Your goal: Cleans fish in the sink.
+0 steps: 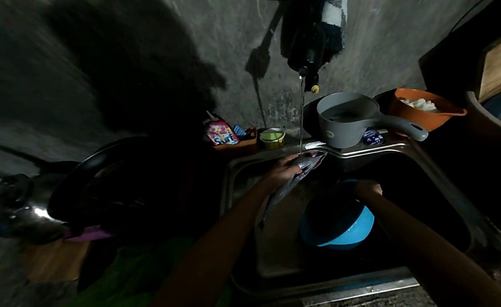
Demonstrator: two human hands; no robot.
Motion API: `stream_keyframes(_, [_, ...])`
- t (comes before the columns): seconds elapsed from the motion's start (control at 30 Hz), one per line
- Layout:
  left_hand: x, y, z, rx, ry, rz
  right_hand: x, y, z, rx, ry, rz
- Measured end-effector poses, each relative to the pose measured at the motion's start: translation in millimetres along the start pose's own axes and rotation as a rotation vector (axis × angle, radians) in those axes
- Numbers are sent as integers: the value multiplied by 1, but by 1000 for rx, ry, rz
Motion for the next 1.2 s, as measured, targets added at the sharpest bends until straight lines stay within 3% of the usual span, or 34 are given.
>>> stream_keyframes(0.97, [-2, 6, 8, 74, -107, 36, 7, 11, 10, 15, 10, 23])
stream_keyframes(1.2, [-3, 7, 9, 59, -56, 44, -1, 12, 18, 56, 9, 11])
Point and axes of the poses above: each hand's wrist, its own x-axis away from the middle knuckle, its own y-axis out of the back of the hand, z = x × y, the point moved 6 cm from there along -x, towards the middle knuckle, and after that the axes turned 13 degrees about -y, right-handed, at the moved point
